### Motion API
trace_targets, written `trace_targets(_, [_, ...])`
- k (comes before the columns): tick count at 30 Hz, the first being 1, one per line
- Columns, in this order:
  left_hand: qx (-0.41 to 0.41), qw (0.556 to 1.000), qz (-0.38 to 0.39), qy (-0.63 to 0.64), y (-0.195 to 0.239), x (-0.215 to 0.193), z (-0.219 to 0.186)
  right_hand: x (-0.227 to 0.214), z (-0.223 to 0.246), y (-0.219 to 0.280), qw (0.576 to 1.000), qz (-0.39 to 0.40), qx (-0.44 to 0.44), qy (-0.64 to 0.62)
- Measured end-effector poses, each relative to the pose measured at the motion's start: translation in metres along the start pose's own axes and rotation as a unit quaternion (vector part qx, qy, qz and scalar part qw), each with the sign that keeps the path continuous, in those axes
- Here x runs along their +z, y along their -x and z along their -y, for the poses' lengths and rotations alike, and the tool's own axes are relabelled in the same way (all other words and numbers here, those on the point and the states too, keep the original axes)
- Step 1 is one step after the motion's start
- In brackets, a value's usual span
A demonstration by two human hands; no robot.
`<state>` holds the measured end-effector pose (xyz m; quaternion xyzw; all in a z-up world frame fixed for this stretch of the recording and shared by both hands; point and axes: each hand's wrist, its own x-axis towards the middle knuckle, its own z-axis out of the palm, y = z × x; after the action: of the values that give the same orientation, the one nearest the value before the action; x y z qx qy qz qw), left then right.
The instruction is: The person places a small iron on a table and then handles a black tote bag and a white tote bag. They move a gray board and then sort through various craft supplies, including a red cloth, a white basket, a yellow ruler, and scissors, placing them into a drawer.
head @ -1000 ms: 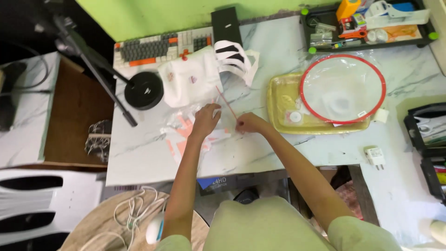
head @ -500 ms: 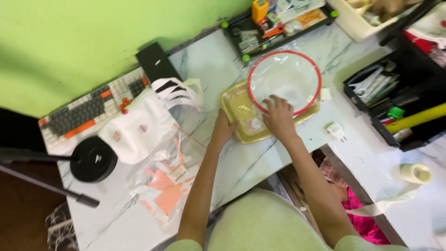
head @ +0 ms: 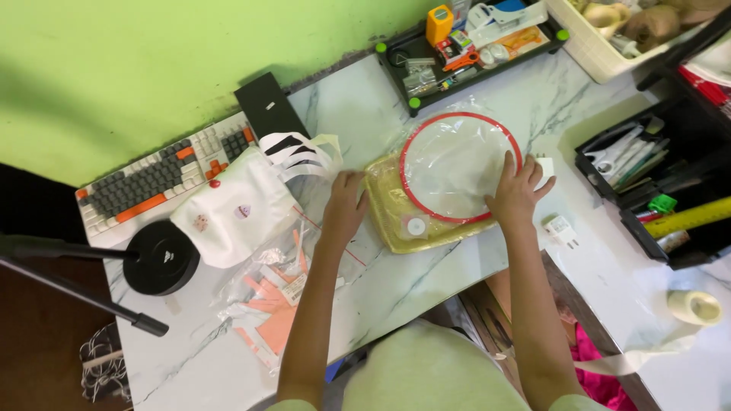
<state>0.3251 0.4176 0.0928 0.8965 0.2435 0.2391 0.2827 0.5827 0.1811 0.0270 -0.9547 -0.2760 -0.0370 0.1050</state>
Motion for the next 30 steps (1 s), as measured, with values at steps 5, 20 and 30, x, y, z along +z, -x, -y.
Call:
trace_targets(5, [0.136, 0.980, -0.044, -0.139, -0.044, -0.026, -0.004, -0.026, 0.083, -0.003, 0.991, -0.013, -0.112, -0.078])
trace_targets(20, [-0.100, 0.941, -0.024, -0.324, 0.006, -0.039, 0.095, -0.016, 0.105, 0.002, 0.958, 0.055, -0.241, -0.149])
trace_targets(30, [-0.102, 0.987, 0.060, 0.106, -0.017, 0.051, -0.013, 0.014, -0.017, -0.038, 0.993, -0.002, 0.077, -0.093])
